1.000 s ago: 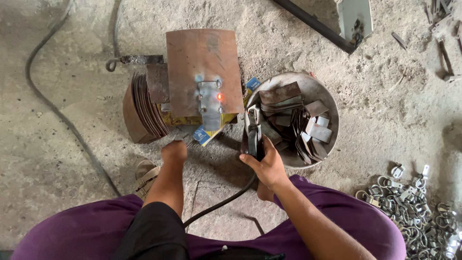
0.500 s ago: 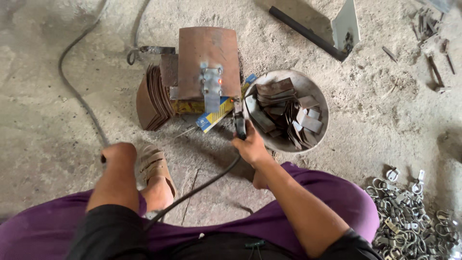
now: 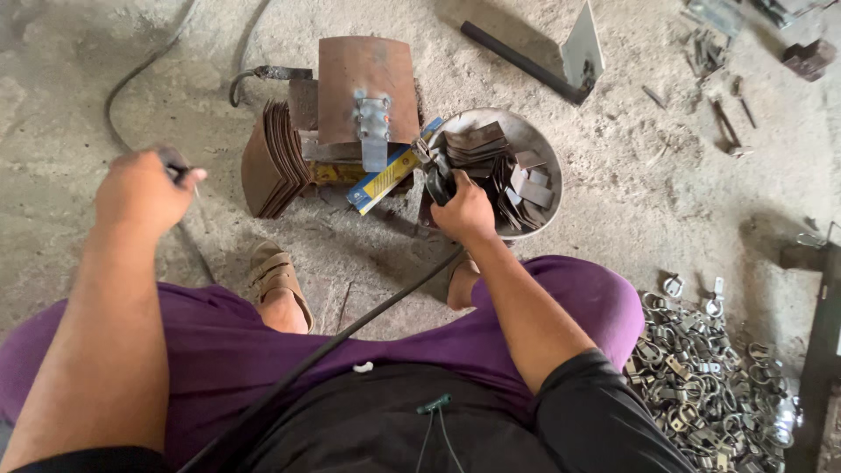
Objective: The person sits on the floor and welds a small rectangular metal piece onto a larger flat metal sheet using a welding torch. They reposition the pieces and continue welding along the edges to secure the attachment.
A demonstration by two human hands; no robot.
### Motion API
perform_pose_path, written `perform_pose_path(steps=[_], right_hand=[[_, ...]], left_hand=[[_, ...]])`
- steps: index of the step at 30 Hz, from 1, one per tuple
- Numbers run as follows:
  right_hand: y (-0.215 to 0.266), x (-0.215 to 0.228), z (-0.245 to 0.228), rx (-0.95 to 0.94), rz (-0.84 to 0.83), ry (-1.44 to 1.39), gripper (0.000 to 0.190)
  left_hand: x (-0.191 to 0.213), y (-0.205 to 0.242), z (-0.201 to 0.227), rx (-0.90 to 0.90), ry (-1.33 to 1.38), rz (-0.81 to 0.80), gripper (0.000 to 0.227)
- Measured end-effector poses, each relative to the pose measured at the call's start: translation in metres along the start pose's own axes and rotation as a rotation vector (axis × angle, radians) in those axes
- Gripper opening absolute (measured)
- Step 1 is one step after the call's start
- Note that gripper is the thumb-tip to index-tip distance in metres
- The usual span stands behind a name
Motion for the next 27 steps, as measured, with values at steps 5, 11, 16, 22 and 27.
perform_pose_path(steps=[5,11,16,22,27], right_hand=[[0.002,-0.005,0.019,-0.106,-0.115,-0.215,0.063],[-0.006,-0.007,0.046,-0.196,-0.092,-0.417,0.051],[-0.013,-0.032,0.053,-0.174,-0.125,-0.670,0.048],[-0.002,-0.039,0.020,-0.089,-0.316,-0.835,0.058],[0.019,0.005,-0.005,0.002,-0.022,-0.317,0.055]], left_hand=[[0.071,0.034,0.016,-0.357,0.447,0.378,0.021],[0.102,0.049,-0.017,-0.389,0.661,0.582,0.016],[0.096,0.051,-0.036,-0.352,0.729,0.629,0.016],[0.046,0.074,0.007,-0.227,0.466,0.427,0.020],[-0.033,0.061,0.095,-0.249,0.055,-0.091,0.029]])
Point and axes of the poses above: each hand's wrist, its own y-axis away from the middle knuckle, its own x-axis out of the back of the hand, z = x × y, the point moved 9 cm from there along -y, towards the middle knuckle, and after that the axes turned 8 degrees about y, right-handed, at the moved point
